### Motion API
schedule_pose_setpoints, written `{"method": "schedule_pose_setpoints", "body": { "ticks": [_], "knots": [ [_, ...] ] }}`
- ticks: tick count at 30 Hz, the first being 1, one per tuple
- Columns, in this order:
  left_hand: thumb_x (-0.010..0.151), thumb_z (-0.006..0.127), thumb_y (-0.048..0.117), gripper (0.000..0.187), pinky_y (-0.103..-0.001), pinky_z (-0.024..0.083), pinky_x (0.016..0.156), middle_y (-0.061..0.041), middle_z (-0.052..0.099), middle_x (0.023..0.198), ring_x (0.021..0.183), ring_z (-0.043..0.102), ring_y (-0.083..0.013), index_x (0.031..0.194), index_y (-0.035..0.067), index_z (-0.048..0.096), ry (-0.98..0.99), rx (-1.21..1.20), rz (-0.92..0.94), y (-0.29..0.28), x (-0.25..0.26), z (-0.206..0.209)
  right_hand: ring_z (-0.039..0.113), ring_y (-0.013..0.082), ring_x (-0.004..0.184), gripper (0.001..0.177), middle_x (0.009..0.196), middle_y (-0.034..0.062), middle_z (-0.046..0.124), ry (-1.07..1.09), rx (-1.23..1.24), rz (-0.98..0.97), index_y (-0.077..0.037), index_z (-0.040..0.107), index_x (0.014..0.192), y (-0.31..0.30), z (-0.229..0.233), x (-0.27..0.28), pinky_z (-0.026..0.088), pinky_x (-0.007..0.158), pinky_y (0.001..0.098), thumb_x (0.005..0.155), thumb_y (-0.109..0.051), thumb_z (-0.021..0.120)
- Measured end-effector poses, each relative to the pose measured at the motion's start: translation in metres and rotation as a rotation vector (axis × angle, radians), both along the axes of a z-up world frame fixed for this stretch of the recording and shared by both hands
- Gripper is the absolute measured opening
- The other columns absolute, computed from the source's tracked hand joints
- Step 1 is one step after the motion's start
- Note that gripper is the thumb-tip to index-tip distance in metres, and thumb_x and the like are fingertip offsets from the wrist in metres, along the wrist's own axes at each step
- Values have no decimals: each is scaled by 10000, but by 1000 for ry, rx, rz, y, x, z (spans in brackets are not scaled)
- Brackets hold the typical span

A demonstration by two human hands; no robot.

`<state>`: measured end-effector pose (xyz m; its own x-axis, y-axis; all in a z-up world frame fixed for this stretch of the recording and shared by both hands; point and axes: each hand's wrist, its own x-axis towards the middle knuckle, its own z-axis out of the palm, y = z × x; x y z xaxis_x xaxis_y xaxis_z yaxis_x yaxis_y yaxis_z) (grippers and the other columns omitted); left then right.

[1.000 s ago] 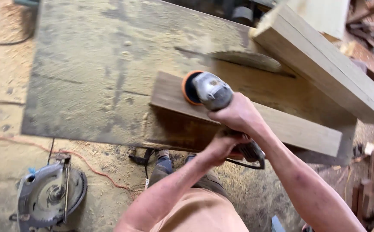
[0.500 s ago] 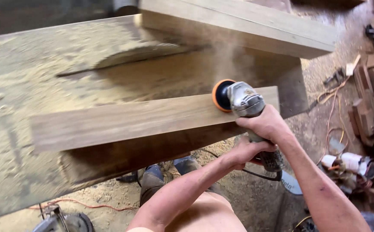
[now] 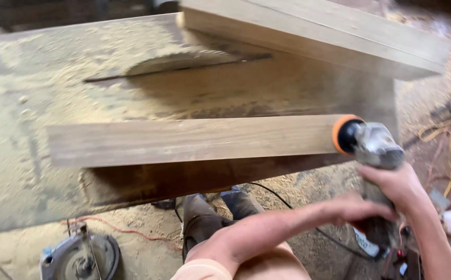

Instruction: The person uses an angle grinder with a sanding disc to sand a rectangular wooden plank on a workbench. The person moves the tool back and forth along the plank's surface, generating sawdust, and briefly flips the plank to continue sanding.

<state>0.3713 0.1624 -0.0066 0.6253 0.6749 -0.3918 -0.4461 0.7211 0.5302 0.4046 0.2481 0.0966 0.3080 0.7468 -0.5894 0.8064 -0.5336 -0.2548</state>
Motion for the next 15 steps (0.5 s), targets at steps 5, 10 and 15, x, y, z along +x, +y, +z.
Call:
{"method": "schedule_pose_setpoints", "body": {
  "ticks": [5,10,15],
  "knots": [
    [597,689,470,709,-371,596,664,-210,728,1008,791,706,-311,1163,44,714,162,11,-169,-28,-56,29,607,268,762,285,848,176,724,-29,-4,-14,53,802,951,-30,-28,2,483,675,433,751,-140,866],
    [721,779,315,448,-374,616,714,-150,725,907,786,703,-244,1057,25,724,-2,-63,107,-66,-111,5,590,196,789,297,842,106,710,-59,-65,204,-15,810,927,-54,-7,-118,494,703,401,687,-183,859],
    [718,764,264,439,-359,629,766,-125,734,1002,915,718,-244,1081,20,722,27,-118,274,-95,-201,21,523,167,723,217,758,65,645,-19,-76,340,-21,778,808,-80,-5,-215,458,651,366,682,-175,863]
  ]
}}
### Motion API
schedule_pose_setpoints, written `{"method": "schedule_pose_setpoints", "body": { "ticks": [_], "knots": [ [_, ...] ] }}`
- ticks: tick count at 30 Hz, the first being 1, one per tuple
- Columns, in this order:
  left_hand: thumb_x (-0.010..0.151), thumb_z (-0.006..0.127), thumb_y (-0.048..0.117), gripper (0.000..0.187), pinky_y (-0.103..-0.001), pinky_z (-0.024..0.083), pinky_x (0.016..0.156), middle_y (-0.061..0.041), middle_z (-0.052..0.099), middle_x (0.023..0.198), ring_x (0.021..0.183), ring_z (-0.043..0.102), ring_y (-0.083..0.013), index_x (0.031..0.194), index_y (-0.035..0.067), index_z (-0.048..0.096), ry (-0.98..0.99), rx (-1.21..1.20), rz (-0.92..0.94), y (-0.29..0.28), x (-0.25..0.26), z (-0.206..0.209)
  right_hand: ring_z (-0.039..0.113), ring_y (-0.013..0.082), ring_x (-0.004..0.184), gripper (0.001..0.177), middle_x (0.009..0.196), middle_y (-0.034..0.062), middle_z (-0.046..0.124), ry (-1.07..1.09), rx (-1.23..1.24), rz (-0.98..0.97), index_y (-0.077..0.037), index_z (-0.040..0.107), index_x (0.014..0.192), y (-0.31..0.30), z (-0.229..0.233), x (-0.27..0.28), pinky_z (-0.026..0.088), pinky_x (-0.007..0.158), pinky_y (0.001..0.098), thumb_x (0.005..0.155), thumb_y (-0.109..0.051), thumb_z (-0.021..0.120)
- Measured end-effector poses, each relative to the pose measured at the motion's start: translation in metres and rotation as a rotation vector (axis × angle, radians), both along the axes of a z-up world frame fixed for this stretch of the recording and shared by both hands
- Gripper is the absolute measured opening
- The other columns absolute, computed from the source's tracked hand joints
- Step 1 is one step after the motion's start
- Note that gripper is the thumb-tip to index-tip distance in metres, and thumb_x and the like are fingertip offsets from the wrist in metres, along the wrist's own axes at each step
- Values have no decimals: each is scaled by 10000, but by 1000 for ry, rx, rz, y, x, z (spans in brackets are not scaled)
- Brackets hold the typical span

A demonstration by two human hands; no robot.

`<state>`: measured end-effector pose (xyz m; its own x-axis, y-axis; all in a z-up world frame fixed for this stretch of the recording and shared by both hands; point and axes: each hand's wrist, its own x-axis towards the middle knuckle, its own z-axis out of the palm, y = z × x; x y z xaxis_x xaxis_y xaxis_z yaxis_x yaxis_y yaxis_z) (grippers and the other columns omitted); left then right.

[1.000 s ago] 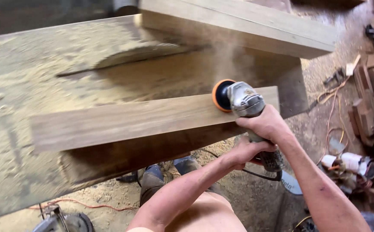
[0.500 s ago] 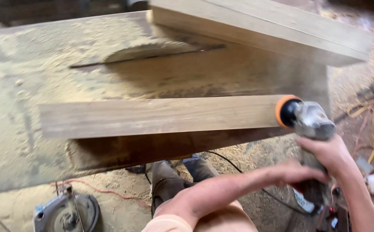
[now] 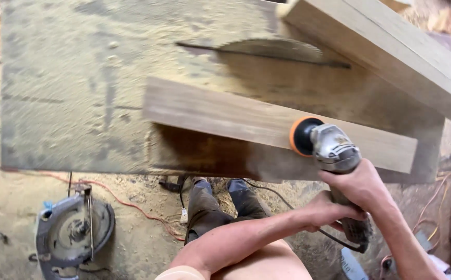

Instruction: The person uses an angle grinder with a sanding disc to sand a rectangular wooden plank on a workbench. The person moves the tool back and forth along the plank's surface, generating sawdust, and briefly flips the plank to continue sanding.

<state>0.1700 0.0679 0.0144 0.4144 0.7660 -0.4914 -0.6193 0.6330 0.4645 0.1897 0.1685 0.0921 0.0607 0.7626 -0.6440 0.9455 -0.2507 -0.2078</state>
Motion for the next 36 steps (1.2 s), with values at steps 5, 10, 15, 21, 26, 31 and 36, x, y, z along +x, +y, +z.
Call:
{"method": "schedule_pose_setpoints", "body": {
  "ticks": [5,10,15,21,26,31,36],
  "knots": [
    [738,765,189,364,-428,621,746,-78,744,995,973,711,-215,1072,53,726,-62,26,213,-30,-48,-27,474,138,711,224,728,18,577,73,-16,141,-46,735,766,-28,-3,-86,444,622,361,668,-202,862],
    [705,861,404,989,-678,497,893,-370,571,1282,1106,577,-581,1409,-171,472,-95,43,373,-51,-112,-27,723,408,960,606,935,269,750,-22,-66,293,15,776,917,-50,4,-177,496,785,532,513,-419,904],
    [737,879,374,909,-670,533,888,-357,590,1276,1096,592,-594,1378,-147,500,-54,31,513,-72,-179,-40,731,357,983,526,916,199,749,40,-66,472,-43,788,909,-90,31,-266,505,796,519,549,-423,841],
    [745,883,296,677,-603,611,760,-227,696,1145,969,705,-480,1286,-12,616,-7,-150,668,-90,-231,-41,716,335,1076,591,1041,160,760,124,-80,613,-80,769,1041,-98,15,-309,547,876,494,588,-459,789],
    [727,906,265,646,-629,623,708,-228,712,1102,901,716,-492,1236,-35,645,-21,-184,675,-75,-173,-43,715,322,1079,607,1034,134,763,118,-88,534,-126,767,1043,-82,16,-251,565,862,499,563,-495,816],
    [693,932,263,827,-639,561,847,-237,675,1158,987,680,-462,1346,-87,564,-85,-113,248,-41,-78,-14,704,360,1102,600,1079,201,757,130,-75,133,-53,751,1089,-43,13,-112,534,870,529,604,-390,859],
    [757,807,328,668,-499,578,823,-193,699,1078,931,701,-358,1292,-22,611,-91,-49,-133,-10,27,-15,684,292,875,426,955,190,753,113,44,-218,-14,775,1028,-3,-5,54,526,736,477,683,-236,889]
  ]
}}
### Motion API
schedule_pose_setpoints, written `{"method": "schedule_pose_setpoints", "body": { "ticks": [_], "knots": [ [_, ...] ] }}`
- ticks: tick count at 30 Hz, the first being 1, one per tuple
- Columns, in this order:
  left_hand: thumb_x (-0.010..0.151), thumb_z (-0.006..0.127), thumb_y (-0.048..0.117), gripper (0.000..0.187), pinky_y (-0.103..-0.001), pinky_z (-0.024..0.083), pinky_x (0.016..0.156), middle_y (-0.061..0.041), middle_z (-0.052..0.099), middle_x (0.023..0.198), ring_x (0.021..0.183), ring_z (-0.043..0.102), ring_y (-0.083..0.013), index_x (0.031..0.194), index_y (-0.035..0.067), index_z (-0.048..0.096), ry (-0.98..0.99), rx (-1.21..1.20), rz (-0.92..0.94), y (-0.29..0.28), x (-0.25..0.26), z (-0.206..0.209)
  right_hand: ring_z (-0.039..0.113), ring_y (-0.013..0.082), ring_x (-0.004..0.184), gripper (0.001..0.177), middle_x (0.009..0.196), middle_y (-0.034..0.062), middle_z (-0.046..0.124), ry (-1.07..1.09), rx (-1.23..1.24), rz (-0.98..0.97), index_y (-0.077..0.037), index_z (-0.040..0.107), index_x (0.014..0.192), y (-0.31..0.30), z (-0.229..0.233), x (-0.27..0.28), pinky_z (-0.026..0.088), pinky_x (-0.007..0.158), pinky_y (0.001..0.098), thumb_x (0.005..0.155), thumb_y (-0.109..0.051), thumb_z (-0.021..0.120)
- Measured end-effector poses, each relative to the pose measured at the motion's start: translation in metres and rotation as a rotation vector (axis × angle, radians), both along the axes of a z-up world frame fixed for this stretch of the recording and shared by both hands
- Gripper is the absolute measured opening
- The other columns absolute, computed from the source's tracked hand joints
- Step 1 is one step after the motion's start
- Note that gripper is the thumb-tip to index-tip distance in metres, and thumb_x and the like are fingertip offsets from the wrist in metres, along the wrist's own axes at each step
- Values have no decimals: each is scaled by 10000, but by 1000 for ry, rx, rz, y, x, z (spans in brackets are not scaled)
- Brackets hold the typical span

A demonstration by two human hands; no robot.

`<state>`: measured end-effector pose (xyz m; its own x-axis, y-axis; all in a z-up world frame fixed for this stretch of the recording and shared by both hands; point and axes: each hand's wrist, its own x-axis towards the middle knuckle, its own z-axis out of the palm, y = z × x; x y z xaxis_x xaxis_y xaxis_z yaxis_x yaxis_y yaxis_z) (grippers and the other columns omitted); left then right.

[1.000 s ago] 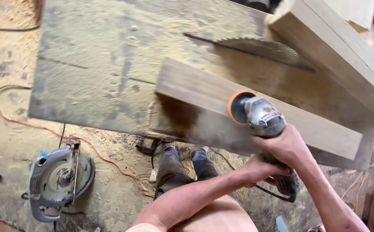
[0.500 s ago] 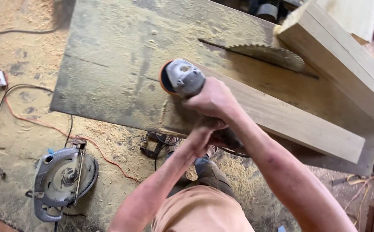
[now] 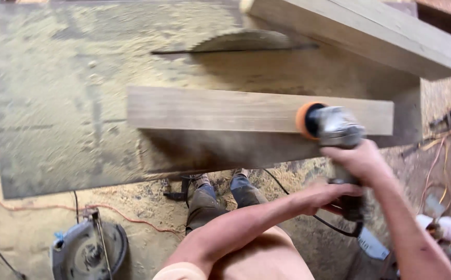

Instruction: The person uses an angle grinder with a sanding disc to sand a rectangular wooden plank on a workbench. The person moves the tool back and forth along the plank's surface, generating sawdust, and briefly flips the plank to continue sanding.

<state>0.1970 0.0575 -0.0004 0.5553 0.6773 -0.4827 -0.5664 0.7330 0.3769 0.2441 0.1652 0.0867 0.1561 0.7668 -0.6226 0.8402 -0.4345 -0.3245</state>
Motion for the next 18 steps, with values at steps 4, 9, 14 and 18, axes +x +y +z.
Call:
{"method": "schedule_pose_setpoints", "body": {
  "ticks": [4,9,14,18],
  "knots": [
    [628,668,542,864,-341,528,1032,-124,692,1325,1161,677,-245,1330,40,623,508,476,-372,17,-23,57,594,219,709,307,868,114,687,15,125,-278,-45,732,1014,15,-9,127,471,575,403,790,-218,851],
    [691,781,623,825,-592,322,948,-113,489,1364,1230,425,-363,1337,165,554,1658,1276,-211,85,-126,26,630,306,695,245,875,196,704,54,71,-526,8,704,1031,-28,-20,227,530,600,480,850,-126,801],
    [515,941,618,1284,-457,384,849,-157,539,1158,998,518,-309,1571,207,337,1951,1125,-580,112,-159,-13,625,340,783,354,983,215,672,136,15,-703,25,589,1252,-83,-1,215,538,703,509,932,-64,712],
    [553,869,484,1191,-579,391,964,-224,487,1242,1106,489,-354,1563,193,310,1925,1056,-683,84,-150,3,614,301,656,244,850,213,670,335,176,-809,44,629,1079,-152,-76,283,519,576,469,871,-34,732]
  ]
}}
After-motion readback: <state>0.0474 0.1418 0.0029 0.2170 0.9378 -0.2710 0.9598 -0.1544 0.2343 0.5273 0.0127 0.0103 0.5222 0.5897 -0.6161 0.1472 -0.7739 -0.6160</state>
